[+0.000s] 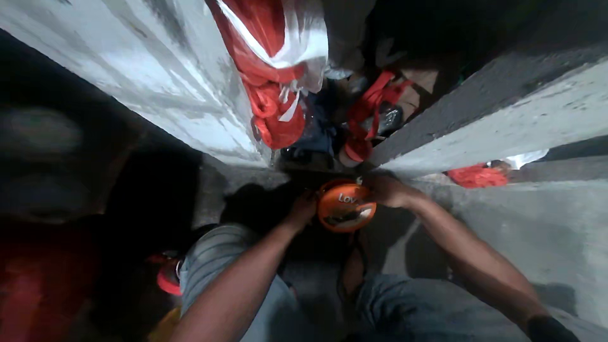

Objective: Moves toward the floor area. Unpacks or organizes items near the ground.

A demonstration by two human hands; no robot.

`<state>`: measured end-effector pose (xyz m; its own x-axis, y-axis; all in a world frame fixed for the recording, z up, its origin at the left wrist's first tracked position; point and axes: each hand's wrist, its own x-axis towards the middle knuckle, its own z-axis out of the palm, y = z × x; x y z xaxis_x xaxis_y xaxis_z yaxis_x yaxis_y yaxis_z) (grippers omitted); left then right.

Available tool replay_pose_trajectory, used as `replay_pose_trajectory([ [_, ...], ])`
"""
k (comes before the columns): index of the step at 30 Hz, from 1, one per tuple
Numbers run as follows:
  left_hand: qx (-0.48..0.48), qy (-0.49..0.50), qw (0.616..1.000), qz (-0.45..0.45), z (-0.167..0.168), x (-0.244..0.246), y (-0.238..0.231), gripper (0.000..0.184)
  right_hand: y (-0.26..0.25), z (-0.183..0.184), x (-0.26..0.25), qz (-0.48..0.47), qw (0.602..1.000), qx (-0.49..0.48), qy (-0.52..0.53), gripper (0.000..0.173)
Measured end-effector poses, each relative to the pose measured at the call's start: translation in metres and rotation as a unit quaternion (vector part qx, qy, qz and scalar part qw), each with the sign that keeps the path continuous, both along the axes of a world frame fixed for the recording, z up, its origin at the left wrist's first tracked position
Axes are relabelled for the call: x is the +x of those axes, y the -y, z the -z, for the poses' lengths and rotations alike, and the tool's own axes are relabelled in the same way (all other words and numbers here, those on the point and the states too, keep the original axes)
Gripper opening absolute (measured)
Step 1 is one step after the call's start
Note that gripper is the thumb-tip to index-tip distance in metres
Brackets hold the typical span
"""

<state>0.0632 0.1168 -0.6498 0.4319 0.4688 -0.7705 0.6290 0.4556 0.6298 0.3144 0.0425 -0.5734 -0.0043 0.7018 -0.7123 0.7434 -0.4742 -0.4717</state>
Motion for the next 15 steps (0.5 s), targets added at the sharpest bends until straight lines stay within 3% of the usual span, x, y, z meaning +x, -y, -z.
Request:
replay_pose_trajectory([
  [2, 0.002, 0.006, 1.0, -0.015, 0.005, -0.002, 0.0, 0.046, -0.007, -0.026, 0.0, -0.004, 0.999, 0.043, -0.008, 0.03],
  [4, 0.026, 0.0, 1.0, -0.018, 0.007, -0.001, 0.0, 0.044, -0.023, -0.054, -0.007, 0.074, 0.986, 0.151, 0.003, 0.032],
  [6, 0.066, -0.001, 0.997, -0.026, 0.003, 0.003, 0.0, 0.045, -0.047, -0.071, -0.018, 0.186, 0.948, 0.257, -0.024, 0.037],
  [8, 0.104, -0.01, 0.993, -0.056, 0.0, 0.007, -0.005, 0.045, -0.077, -0.073, -0.025, 0.323, 0.881, 0.318, -0.134, 0.03],
  [11, 0.123, 0.004, 0.983, -0.134, -0.003, 0.011, -0.009, 0.042, -0.116, -0.069, -0.029, 0.475, 0.745, 0.388, -0.263, 0.015],
  [13, 0.12, 0.08, 0.972, -0.188, -0.001, 0.011, -0.006, 0.043, -0.126, -0.065, -0.025, 0.509, 0.69, 0.399, -0.325, 0.032],
  [15, 0.115, 0.159, 0.96, -0.203, 0.001, 0.008, -0.005, 0.046, -0.113, -0.064, -0.023, 0.506, 0.708, 0.333, -0.363, 0.048],
])
